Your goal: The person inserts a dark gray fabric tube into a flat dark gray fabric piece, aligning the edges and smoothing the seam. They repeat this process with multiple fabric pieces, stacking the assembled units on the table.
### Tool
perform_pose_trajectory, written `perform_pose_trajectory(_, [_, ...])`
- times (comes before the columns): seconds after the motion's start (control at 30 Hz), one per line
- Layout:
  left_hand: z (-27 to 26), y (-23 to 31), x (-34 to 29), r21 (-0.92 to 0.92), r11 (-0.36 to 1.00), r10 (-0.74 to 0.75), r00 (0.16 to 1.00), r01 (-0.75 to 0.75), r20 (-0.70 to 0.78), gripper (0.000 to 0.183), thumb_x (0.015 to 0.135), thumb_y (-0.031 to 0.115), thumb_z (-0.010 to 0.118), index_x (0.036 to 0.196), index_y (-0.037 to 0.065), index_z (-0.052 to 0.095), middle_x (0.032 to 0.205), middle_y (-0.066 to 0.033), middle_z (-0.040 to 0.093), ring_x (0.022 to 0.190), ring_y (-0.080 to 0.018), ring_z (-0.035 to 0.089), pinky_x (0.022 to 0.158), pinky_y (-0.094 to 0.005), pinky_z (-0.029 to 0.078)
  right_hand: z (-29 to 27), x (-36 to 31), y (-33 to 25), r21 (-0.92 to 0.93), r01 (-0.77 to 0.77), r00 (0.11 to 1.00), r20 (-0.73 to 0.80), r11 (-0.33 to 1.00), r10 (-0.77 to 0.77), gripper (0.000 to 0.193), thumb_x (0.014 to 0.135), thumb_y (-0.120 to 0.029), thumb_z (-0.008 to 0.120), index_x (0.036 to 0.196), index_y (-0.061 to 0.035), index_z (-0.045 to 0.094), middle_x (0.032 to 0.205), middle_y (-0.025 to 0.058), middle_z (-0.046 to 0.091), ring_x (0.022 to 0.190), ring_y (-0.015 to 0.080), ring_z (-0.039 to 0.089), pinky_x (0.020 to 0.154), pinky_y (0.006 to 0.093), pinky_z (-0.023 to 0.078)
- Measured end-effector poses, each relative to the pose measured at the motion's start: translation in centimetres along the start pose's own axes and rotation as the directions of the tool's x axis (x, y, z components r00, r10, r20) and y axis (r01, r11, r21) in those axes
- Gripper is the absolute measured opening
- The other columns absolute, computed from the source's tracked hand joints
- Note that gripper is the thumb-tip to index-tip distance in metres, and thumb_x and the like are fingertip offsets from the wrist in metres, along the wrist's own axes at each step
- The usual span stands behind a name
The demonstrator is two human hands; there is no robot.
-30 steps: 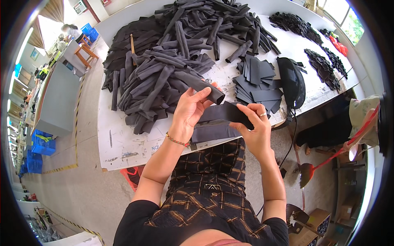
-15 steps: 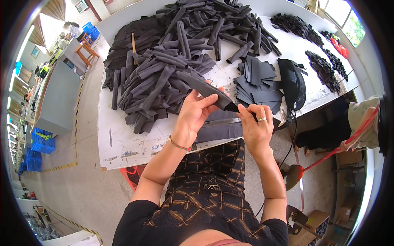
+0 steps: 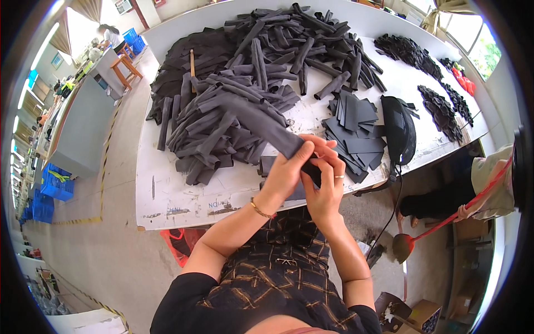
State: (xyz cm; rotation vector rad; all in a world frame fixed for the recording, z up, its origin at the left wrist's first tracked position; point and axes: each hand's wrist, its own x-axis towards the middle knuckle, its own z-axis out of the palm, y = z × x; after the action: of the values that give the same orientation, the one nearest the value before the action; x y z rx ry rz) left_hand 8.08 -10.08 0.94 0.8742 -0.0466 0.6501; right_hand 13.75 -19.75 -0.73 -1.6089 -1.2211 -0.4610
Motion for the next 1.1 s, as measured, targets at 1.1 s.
perform_pose_trajectory(1.1, [-1.5,0.5,-0.2,-0.316,0.948,-0.118,0.963,0.037,-0.241,0.03,0.103,0.027,0.052,0.118,0.002,0.058,0.118,-0.0183,0.067,0.119,-0.031,0.059,0.104,-0.0469,0.046,-3.3,1.3,2.2,0.049,0.069,0.908,0.411,0.996,-0.084,0.025,0.08,0.001,0.072,0.1,-0.0015,0.057,0.103,0.0164,0.06,0.087,0.0379,0.062,0.07,0.0442,0.051])
